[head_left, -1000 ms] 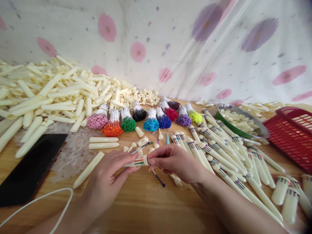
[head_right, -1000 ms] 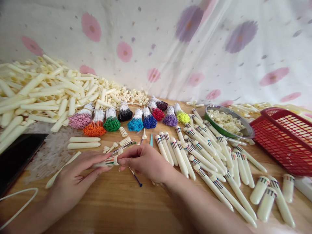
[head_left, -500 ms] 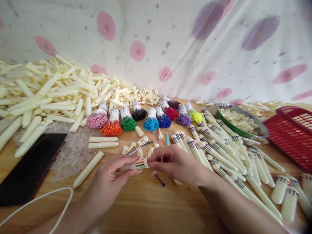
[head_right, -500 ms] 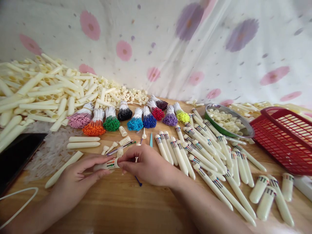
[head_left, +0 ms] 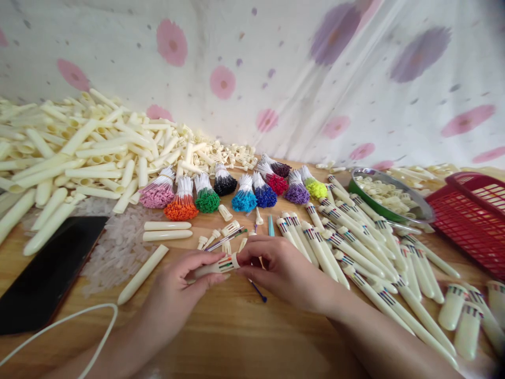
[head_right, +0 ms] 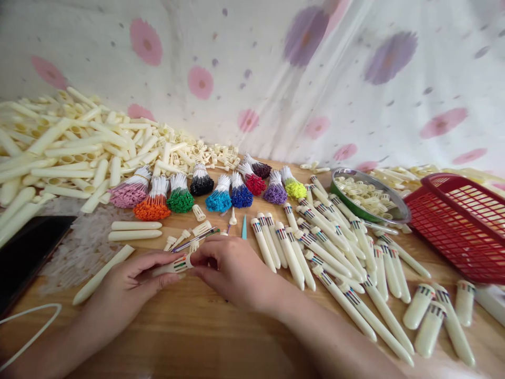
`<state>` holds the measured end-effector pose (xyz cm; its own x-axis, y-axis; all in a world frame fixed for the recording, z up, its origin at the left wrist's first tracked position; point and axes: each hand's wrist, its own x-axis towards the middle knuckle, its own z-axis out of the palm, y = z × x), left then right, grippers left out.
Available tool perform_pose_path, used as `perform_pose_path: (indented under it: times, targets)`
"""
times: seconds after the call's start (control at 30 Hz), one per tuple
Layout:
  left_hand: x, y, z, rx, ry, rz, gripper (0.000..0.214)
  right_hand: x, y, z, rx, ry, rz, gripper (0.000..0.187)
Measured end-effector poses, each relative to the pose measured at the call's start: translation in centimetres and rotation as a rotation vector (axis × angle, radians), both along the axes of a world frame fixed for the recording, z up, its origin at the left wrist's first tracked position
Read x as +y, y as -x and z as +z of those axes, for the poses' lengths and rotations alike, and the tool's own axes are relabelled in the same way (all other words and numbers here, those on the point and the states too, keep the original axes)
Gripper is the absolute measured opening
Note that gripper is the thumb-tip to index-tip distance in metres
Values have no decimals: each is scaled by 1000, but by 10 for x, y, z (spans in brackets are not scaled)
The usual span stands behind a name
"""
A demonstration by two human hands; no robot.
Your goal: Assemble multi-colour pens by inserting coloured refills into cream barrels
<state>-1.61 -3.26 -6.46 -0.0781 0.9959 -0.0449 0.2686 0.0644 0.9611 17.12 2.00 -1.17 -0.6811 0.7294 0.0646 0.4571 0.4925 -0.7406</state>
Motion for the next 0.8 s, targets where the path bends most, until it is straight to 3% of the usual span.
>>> perform_pose_path:
  times: [0.13, 0.37, 0.6, 0.8]
  targets:
    - [0, 0, 0, 34, 17, -18, 21, 1, -1, -2, -5, -69, 40, 10]
    - [0, -1, 1, 27, 56, -61, 22, 3, -3, -1, -32, 69, 63, 10]
    - [-1, -1, 0, -2, 51, -71, 20, 7, -5, -9, 99, 291, 50, 8]
    - [2, -1, 4, -63, 106, -105, 19, 11, -6, -13, 197, 216, 101, 8]
